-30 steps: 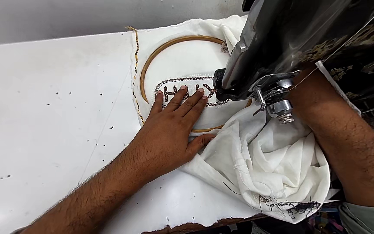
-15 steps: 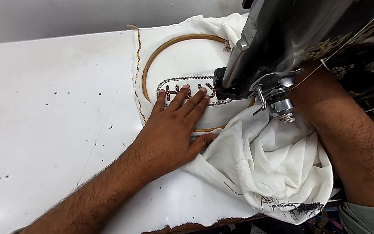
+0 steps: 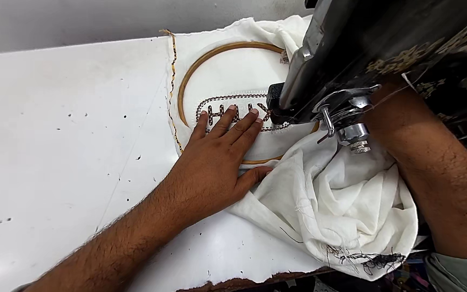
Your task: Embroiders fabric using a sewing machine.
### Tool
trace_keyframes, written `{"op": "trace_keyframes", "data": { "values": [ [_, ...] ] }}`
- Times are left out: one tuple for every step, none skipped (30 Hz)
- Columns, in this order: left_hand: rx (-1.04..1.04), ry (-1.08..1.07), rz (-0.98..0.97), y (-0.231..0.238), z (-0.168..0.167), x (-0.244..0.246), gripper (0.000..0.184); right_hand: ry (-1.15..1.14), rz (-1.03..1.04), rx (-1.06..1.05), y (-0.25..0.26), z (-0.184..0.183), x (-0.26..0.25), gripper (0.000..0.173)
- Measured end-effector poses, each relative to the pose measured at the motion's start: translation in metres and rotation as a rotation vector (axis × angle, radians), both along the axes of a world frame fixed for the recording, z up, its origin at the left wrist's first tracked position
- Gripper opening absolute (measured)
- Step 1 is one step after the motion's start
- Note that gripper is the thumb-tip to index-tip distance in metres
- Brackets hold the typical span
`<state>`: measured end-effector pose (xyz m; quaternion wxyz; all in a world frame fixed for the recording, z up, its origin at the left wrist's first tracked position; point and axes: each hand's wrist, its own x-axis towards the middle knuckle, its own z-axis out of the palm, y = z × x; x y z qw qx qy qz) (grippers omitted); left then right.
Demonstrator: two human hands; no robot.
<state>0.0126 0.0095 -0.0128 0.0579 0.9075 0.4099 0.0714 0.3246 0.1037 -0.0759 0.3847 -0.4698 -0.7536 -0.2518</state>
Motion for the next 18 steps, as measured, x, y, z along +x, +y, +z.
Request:
{"op": "trace_keyframes", "data": {
  "values": [
    [0.001,0.0,0.0,0.0,0.0,0.0,0.078,-0.025,0.003,-0.065,0.01,-0.011,0.011,0.03],
    [-0.003,-0.001,0.0,-0.001,0.0,0.0,0.078,-0.045,-0.008,-0.15,0.014,-0.013,0.017,0.029],
    [-0.002,-0.002,0.001,-0.001,0.0,0.0,0.078,-0.055,-0.018,-0.211,0.014,-0.012,0.019,0.028],
    [0.0,-0.005,0.001,-0.001,0.0,0.0,0.078,-0.057,-0.012,-0.22,0.014,-0.011,0.021,0.027],
    [0.001,-0.009,0.001,-0.001,0.0,0.001,0.078,-0.051,0.006,-0.176,0.014,-0.012,0.021,0.028],
    [0.001,-0.011,0.0,-0.001,0.0,0.001,0.078,-0.037,0.023,-0.1,0.011,-0.01,0.017,0.028],
    [0.002,-0.014,-0.004,-0.001,0.0,0.001,0.077,-0.022,0.018,-0.054,0.0,0.001,0.007,0.029],
    [0.002,-0.019,-0.008,-0.001,0.0,0.002,0.077,-0.017,-0.032,-0.148,-0.025,0.029,-0.011,0.03],
    [0.002,-0.026,-0.013,-0.001,0.0,0.002,0.076,-0.025,-0.114,-0.567,-0.063,0.085,-0.036,0.032],
    [0.001,-0.033,-0.015,-0.001,0.0,0.003,0.076,0.031,-0.171,-0.76,-0.079,0.115,-0.054,0.032],
    [-0.001,-0.037,-0.016,-0.001,-0.001,0.003,0.076,0.062,-0.199,-0.817,-0.083,0.124,-0.06,0.032],
    [-0.002,-0.04,-0.016,0.0,-0.001,0.003,0.076,0.036,-0.185,-0.771,-0.079,0.117,-0.055,0.032],
    [-0.001,-0.041,-0.016,0.0,-0.001,0.003,0.076,-0.025,-0.142,-0.586,-0.064,0.088,-0.038,0.032],
    [0.002,-0.039,-0.015,0.001,-0.002,0.003,0.077,-0.014,-0.059,-0.115,-0.024,0.03,-0.012,0.031],
    [0.006,-0.036,-0.013,0.001,-0.002,0.003,0.078,-0.024,-0.012,-0.038,0.001,0.004,0.007,0.03],
    [0.008,-0.037,-0.012,0.002,-0.003,0.003,0.078,-0.044,-0.007,-0.111,0.01,-0.004,0.018,0.029],
    [0.012,-0.045,-0.014,0.002,-0.003,0.003,0.078,-0.048,-0.026,-0.197,0.013,-0.006,0.022,0.028],
    [0.013,-0.051,-0.015,0.002,-0.003,0.003,0.078,-0.042,-0.048,-0.246,0.014,-0.006,0.022,0.028]
  ]
}}
